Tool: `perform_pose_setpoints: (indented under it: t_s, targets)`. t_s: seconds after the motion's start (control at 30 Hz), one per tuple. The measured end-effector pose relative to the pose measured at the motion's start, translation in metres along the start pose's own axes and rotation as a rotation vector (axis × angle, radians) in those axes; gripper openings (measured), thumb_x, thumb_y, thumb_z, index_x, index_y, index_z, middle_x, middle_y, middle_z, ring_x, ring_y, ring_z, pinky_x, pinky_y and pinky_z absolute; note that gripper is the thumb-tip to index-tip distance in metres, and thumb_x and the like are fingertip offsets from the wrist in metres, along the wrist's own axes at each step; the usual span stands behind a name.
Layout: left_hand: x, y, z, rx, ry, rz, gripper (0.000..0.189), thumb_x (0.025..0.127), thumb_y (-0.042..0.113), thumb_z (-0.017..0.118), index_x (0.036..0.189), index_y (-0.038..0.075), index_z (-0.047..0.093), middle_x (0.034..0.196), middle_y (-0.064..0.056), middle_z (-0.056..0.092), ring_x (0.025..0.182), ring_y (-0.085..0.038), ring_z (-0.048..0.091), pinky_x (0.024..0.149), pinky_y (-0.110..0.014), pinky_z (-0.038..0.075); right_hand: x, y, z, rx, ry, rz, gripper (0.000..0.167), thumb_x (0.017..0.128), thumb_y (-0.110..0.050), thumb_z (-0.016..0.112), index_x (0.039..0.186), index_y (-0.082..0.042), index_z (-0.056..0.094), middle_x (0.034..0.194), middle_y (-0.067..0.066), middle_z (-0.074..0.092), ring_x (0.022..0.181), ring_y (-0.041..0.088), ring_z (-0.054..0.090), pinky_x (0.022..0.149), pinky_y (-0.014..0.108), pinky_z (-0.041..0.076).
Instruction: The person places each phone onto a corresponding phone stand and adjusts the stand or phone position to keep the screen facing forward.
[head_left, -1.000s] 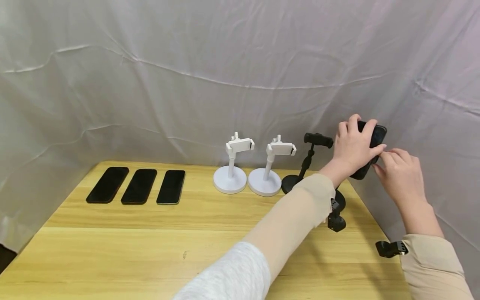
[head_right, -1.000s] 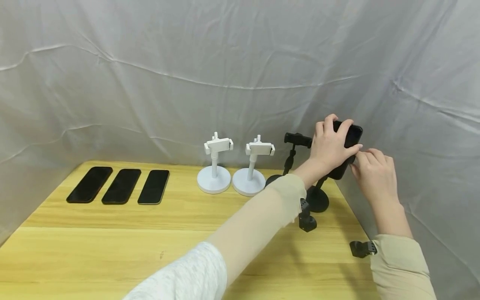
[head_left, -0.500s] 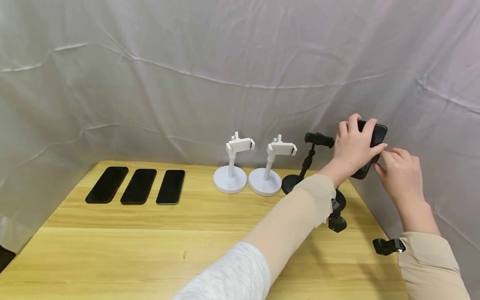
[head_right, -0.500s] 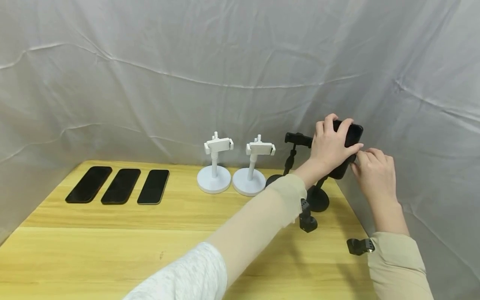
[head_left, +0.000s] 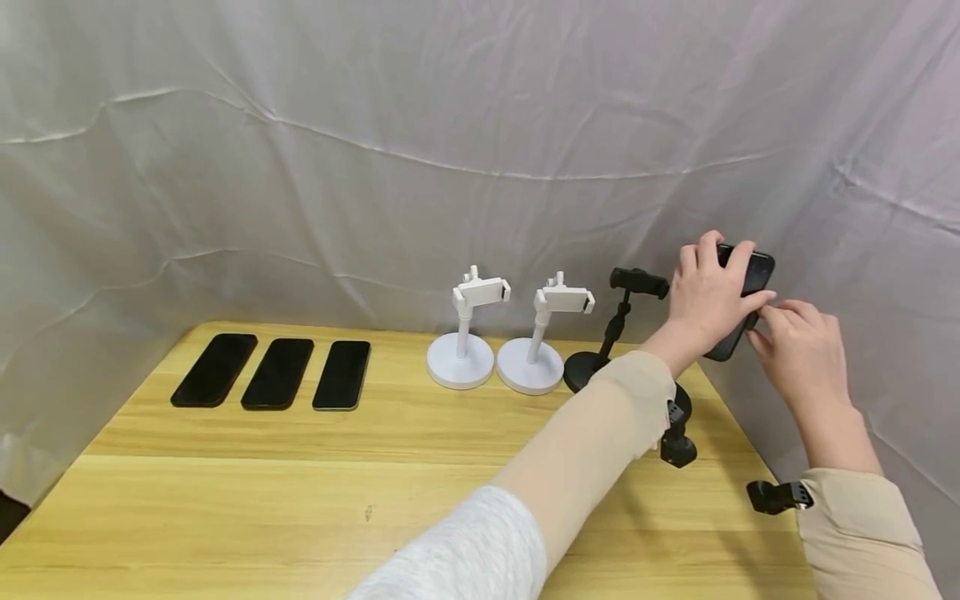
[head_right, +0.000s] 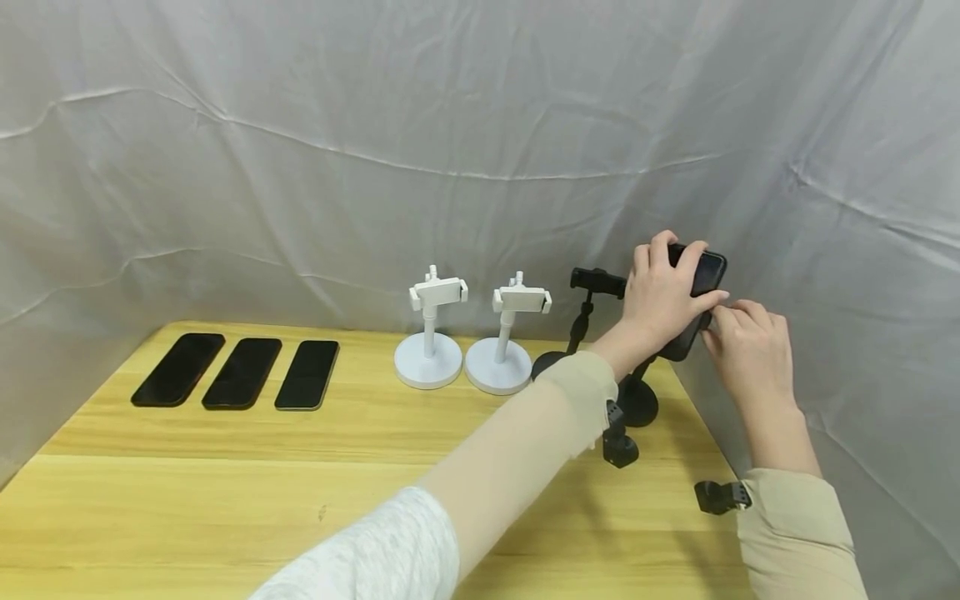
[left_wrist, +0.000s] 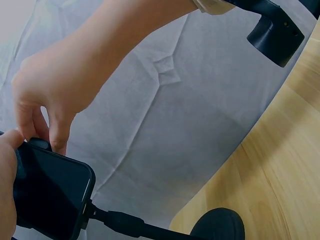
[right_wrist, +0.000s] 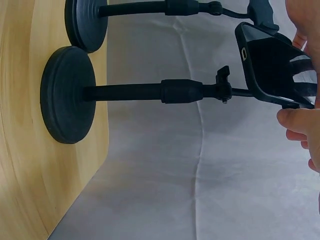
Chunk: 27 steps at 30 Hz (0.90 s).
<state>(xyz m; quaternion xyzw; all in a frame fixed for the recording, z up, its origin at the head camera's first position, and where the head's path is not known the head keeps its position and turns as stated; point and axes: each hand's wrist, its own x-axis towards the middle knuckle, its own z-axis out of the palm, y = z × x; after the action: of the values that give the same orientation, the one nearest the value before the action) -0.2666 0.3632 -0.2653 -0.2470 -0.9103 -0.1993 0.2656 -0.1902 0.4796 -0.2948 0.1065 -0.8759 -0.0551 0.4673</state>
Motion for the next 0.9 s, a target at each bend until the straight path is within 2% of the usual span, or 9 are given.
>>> perform_pose_setpoints:
  t_s: [0.23, 0.37, 0.53, 0.73, 0.9]
  targets:
    - [-0.001, -0.002, 0.003, 0.036, 0.036, 0.029, 0.071, 0.083, 0.077, 0.044, 0.145, 0.043, 0.032, 0.148, 0.004, 0.030, 0.119, -0.012, 0.038, 0.085, -0.015, 0.044, 0.000, -0.002, 0.001, -0.011, -0.009, 0.013, 0.028, 0.070, 0.002, 0.077, 0.093, 0.008, 0.063, 0.084, 0.027, 0.067, 0.092, 0.044, 0.060, 0.068, 0.058, 0.040]
    - [-0.001, 0.000, 0.002, 0.091, 0.038, 0.029, 0.071, 0.083, 0.078, 0.041, 0.145, 0.044, 0.031, 0.147, 0.005, 0.030, 0.117, -0.011, 0.039, 0.089, -0.019, 0.041, 0.000, -0.002, 0.000, -0.047, -0.031, 0.035, 0.028, 0.071, 0.000, 0.078, 0.094, 0.007, 0.064, 0.088, 0.028, 0.068, 0.093, 0.044, 0.060, 0.070, 0.059, 0.042]
    - [-0.001, 0.003, 0.002, 0.175, 0.045, 0.038, 0.073, 0.083, 0.082, 0.036, 0.145, 0.045, 0.028, 0.148, 0.007, 0.031, 0.117, -0.010, 0.041, 0.087, -0.024, 0.037, -0.001, -0.003, -0.003, -0.079, -0.055, 0.062, 0.031, 0.070, -0.001, 0.080, 0.096, 0.007, 0.065, 0.090, 0.028, 0.068, 0.096, 0.043, 0.060, 0.074, 0.058, 0.042]
    - [-0.003, -0.004, -0.001, 0.253, 0.097, 0.080, 0.075, 0.084, 0.083, 0.032, 0.147, 0.044, 0.029, 0.149, 0.005, 0.033, 0.122, -0.011, 0.042, 0.089, -0.028, 0.037, -0.001, -0.004, -0.002, -0.071, -0.036, 0.066, 0.030, 0.072, -0.002, 0.078, 0.098, 0.007, 0.064, 0.091, 0.028, 0.068, 0.097, 0.044, 0.059, 0.075, 0.059, 0.042]
    - [-0.006, -0.010, -0.001, 0.276, 0.124, 0.116, 0.075, 0.085, 0.082, 0.031, 0.149, 0.043, 0.026, 0.149, 0.005, 0.034, 0.126, -0.013, 0.041, 0.090, -0.029, 0.037, -0.004, -0.004, 0.001, -0.061, -0.020, 0.073, 0.030, 0.075, -0.004, 0.075, 0.100, 0.006, 0.063, 0.094, 0.028, 0.068, 0.098, 0.045, 0.057, 0.076, 0.061, 0.041]
